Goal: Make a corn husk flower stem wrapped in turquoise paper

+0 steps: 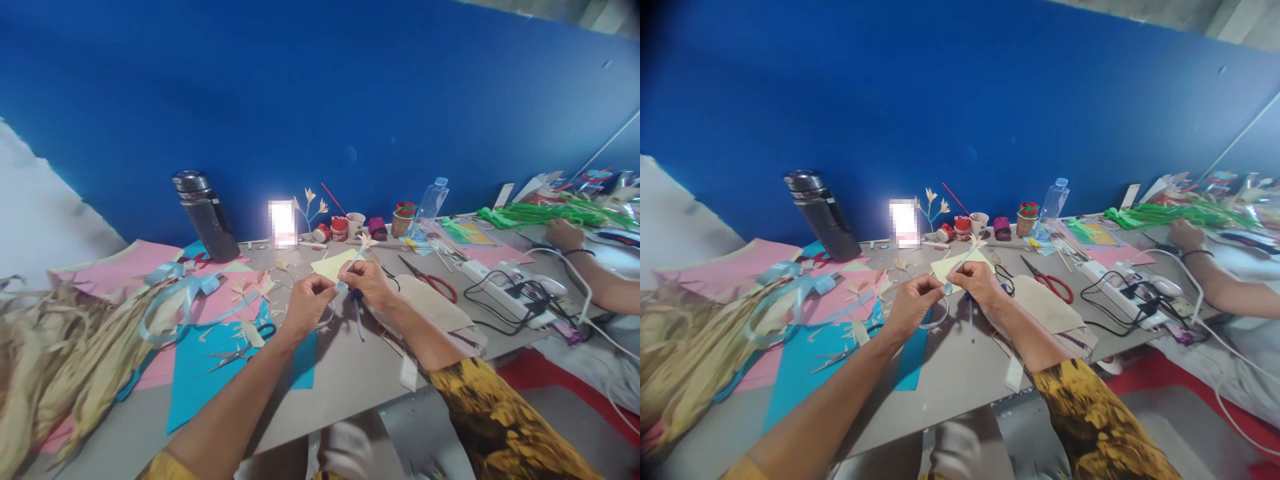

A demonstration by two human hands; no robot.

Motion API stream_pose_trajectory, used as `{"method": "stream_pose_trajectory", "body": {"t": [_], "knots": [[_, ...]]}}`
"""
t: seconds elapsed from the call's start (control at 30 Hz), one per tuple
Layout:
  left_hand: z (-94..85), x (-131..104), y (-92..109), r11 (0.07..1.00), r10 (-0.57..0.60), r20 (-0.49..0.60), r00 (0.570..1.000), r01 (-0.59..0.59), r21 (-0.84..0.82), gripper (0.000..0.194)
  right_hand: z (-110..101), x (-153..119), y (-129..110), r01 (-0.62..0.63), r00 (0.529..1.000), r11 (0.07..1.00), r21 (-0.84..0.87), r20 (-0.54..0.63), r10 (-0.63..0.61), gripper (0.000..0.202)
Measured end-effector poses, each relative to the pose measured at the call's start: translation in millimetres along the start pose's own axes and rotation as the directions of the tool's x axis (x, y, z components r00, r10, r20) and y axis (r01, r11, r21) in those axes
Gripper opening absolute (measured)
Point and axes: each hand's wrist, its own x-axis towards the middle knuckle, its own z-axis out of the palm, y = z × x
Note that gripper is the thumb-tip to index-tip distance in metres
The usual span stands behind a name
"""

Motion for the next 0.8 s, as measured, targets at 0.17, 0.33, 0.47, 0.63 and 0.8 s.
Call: {"method": "stream_pose_trajectory", "body": {"t": [0.17, 0.33, 0.47, 0.63, 0.8], "knots": [[-1.5, 0.8, 1.2, 0.932, -0.192, 0.174, 0.966, 0.235, -0.274, 0.023, -1.5, -2.3, -8.8, 0.077, 0.994, 0.997, -0.021, 0.082, -0.075, 0.035], [-1.7, 1.7, 0.3, 0.957, -0.177, 0.089, 0.98, 0.192, -0.216, 0.019, -1.2, -3.5, -6.8, 0.032, 0.994, 0.999, -0.012, 0.105, -0.031, 0.038], [-1.1, 1.6, 0.2, 0.991, -0.119, -0.011, 0.993, 0.118, -0.061, 0.014, 0.0, -1.8, -1.9, 0.01, 0.999, 0.998, -0.069, 0.032, -0.008, 0.039], [-0.9, 1.7, 1.2, 0.978, -0.151, 0.073, 0.986, 0.16, -0.135, 0.018, 0.8, -2.2, -7.2, 0.036, 0.998, 0.996, -0.078, 0.045, -0.032, 0.037], [-2.3, 2.3, 0.8, 0.915, -0.214, 0.224, 0.951, 0.275, -0.295, 0.025, -0.7, -4.4, -11.0, 0.043, 0.995, 0.997, -0.057, 0.087, -0.038, 0.04]]}}
